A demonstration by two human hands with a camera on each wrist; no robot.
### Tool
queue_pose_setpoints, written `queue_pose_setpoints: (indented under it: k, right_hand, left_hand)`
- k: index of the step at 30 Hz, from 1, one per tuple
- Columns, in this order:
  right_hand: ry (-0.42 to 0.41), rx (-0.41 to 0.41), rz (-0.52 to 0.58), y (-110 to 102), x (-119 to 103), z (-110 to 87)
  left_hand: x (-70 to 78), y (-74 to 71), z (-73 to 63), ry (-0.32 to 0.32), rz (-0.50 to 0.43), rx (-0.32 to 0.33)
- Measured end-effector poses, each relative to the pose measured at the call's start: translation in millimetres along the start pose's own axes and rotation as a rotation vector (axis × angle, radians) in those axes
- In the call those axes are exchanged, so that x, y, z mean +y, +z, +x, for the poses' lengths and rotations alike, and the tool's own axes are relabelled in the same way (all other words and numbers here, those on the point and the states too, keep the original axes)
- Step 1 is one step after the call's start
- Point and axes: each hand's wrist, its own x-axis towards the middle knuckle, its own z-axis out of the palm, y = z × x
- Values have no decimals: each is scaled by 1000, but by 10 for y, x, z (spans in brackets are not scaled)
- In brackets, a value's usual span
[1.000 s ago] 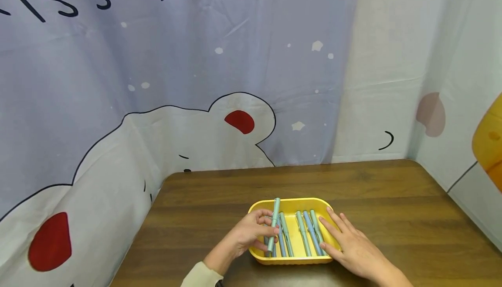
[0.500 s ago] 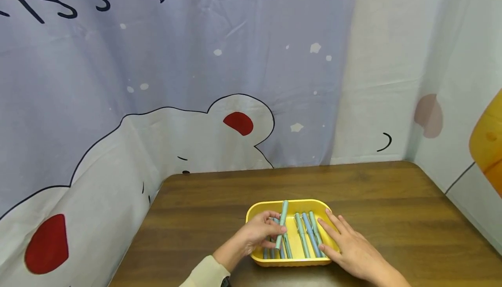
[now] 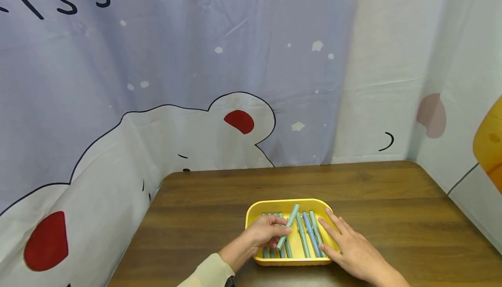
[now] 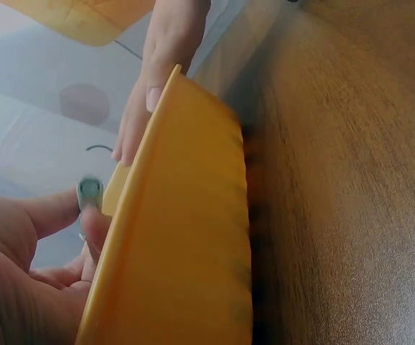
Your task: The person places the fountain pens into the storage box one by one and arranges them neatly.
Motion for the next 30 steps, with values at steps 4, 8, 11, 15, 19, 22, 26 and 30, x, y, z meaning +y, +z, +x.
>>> queue_pose_setpoints:
  k: [4,8,11,15,19,22,26,30]
  right_hand:
    - [4,-3,2,3,-7,1]
    - [13,-15,8,4,-7,2]
    - [14,-14,9,4,-7,1]
    - [14,-7,9,3,-6,-4]
    - [13,-10,13,4,-4,-5]
    - [11,-10,17,8,-1,-8]
    - [8,-1,19,18,5,-6]
    - [16,-13,18,30,11,-2]
  left_hand:
    - [-4,19,-11,-16,-27,1]
    - [-21,37,-20,-16,-30,-6]
    - [-34,56,-20,-11,-33,-9]
    - [-32,84,-22,-15,-20,-8]
    - [-19,103,-27,-24,-12,-11]
    - [-14,116,-30,-32,-8,-19]
    - [-17,127,-24,-43,6,-35]
    - [-38,143,-4,-62,20,-45]
